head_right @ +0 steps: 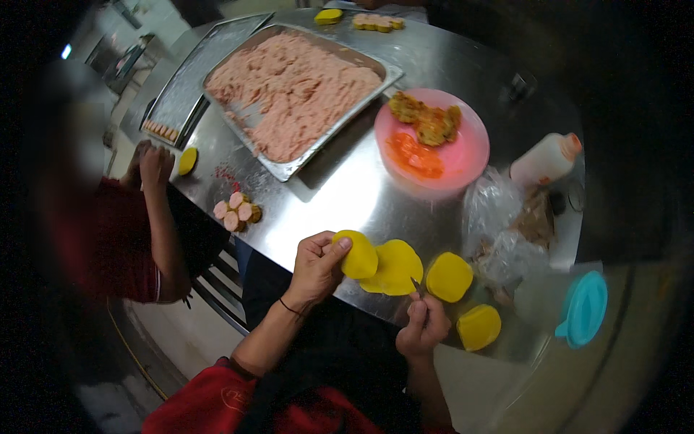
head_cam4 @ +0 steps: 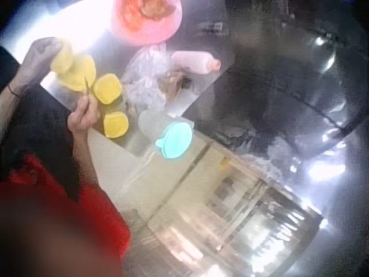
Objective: The person scoops ground meat from a tray and places it into yellow plastic molds, then presses the molds together to form small round patties. The finished patties are placed on the stainless steel table. The process is repeated continuously.
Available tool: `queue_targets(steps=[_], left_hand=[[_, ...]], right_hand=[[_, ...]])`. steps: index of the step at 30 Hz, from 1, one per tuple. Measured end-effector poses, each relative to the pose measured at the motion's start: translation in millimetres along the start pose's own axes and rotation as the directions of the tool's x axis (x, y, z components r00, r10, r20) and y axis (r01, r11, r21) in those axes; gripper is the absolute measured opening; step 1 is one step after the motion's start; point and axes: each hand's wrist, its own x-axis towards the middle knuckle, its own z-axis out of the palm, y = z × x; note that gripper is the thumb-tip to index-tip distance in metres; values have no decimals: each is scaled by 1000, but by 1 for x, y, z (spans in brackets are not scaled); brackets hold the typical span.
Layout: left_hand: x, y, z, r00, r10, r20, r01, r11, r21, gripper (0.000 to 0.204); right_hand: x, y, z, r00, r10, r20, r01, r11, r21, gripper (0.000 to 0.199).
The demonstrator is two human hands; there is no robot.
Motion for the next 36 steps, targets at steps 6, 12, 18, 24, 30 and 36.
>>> queue_targets(steps=[6,12,18,24,30,36], left_hand=[[2,18,-27,985,171,-1,-162,936,311,21],[19,22,-47,812,584,0,-452,628,633,15],[28,28,-57,565,811,156,-496,183,849,10],[32,30,-54,647,751,132,-450,237,861,16],[36,31,-57,642,758,114,-495,296,817,17],[35,32,-57,637,763,111,-499,298,814,15]], right_hand=[[2,1,-1,998,-34,44,38,995,-90,20],[38,-36,36,967,-150,205,181,973,-144,18],[173,-69,124,858,-307,412,430,867,-251,15],[322,-46,260,694,-254,673,672,565,-480,19],[365,-32,309,590,-3,808,777,276,-566,24],[359,-35,314,519,111,848,813,242,-529,24]])
